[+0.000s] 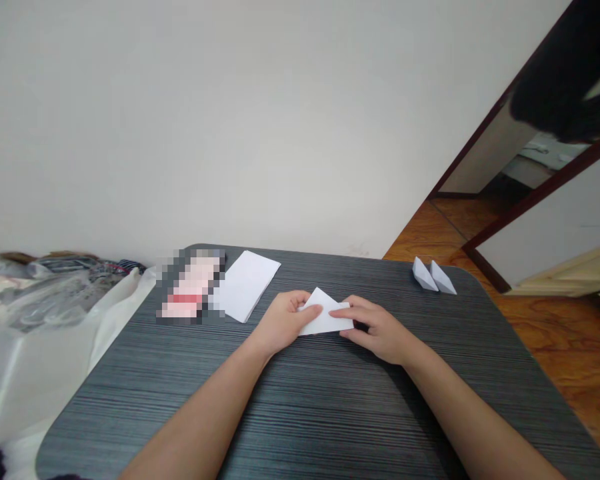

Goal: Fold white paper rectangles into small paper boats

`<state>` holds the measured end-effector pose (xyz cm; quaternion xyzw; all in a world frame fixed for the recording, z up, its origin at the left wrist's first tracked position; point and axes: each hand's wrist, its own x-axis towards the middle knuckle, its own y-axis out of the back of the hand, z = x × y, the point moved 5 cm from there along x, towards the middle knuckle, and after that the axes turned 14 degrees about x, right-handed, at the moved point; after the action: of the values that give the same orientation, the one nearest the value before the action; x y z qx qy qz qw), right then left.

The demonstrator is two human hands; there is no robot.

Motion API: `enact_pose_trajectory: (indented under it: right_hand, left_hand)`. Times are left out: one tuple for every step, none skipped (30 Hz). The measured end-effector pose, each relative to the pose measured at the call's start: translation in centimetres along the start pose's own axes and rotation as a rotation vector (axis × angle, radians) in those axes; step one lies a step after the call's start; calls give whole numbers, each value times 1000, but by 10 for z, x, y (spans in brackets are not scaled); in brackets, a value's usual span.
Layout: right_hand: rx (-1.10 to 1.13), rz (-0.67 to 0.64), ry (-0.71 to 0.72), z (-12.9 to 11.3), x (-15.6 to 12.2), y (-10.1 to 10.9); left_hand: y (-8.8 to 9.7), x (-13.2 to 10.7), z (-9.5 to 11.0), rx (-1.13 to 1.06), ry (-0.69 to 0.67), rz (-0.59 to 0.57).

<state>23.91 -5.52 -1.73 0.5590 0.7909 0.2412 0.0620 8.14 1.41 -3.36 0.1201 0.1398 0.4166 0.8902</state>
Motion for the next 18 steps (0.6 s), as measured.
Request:
enact_pose_trajectory:
  right_hand:
    - [-8, 0, 3, 1, 0, 0]
    - [-15, 0, 4, 1, -1, 0]
    - [-22, 0, 4, 2, -1, 0]
    - [-28, 0, 2, 3, -1, 0]
    - [-34, 0, 2, 4, -1, 0]
    - [-38, 1, 2, 5, -2, 1]
    - [-41, 1, 4, 5, -2, 1]
    - [-41, 3, 6, 5, -2, 1]
    - [-40, 7, 11, 5, -2, 1]
    - [-38, 15, 16, 5, -1, 1]
    - [-34, 26, 23, 4, -1, 2]
    - [-30, 38, 30, 4, -1, 2]
    - [-26, 50, 37, 3, -1, 3]
    - [-23, 59, 43, 2, 0, 3]
    - [-23, 67, 46, 1, 0, 3]
    - [-24, 74, 48, 1, 0, 3]
    - [-26, 81, 50, 0, 1, 3]
    - [-26, 87, 51, -1, 2, 2]
  left_hand:
    - [0, 0, 0, 4, -1, 1]
    - [0, 0, 0, 7, -4, 2]
    - [0, 0, 0, 8, -8, 3]
    - [0, 0, 0, 9, -13, 3]
    - [0, 0, 1, 8, -18, 2]
    - [0, 0, 1, 6, -22, -1]
    - [0, 0, 2, 5, -23, -6]
    - [-1, 0, 2, 5, -22, -15]
    - [-1, 0, 2, 7, -21, -25]
    - [-2, -1, 2, 14, -21, -34]
    - [-2, -1, 2, 24, -25, -40]
    - [-2, -1, 2, 37, -32, -46]
    - [-3, -1, 2, 55, -42, -50]
    - [-3, -1, 2, 73, -51, -53]
    - [-4, -1, 2, 92, -59, -56]
    - [-4, -1, 2, 108, -65, -59]
    - [-5, -2, 2, 120, -69, -62]
    - [-5, -2, 2, 126, -71, -68]
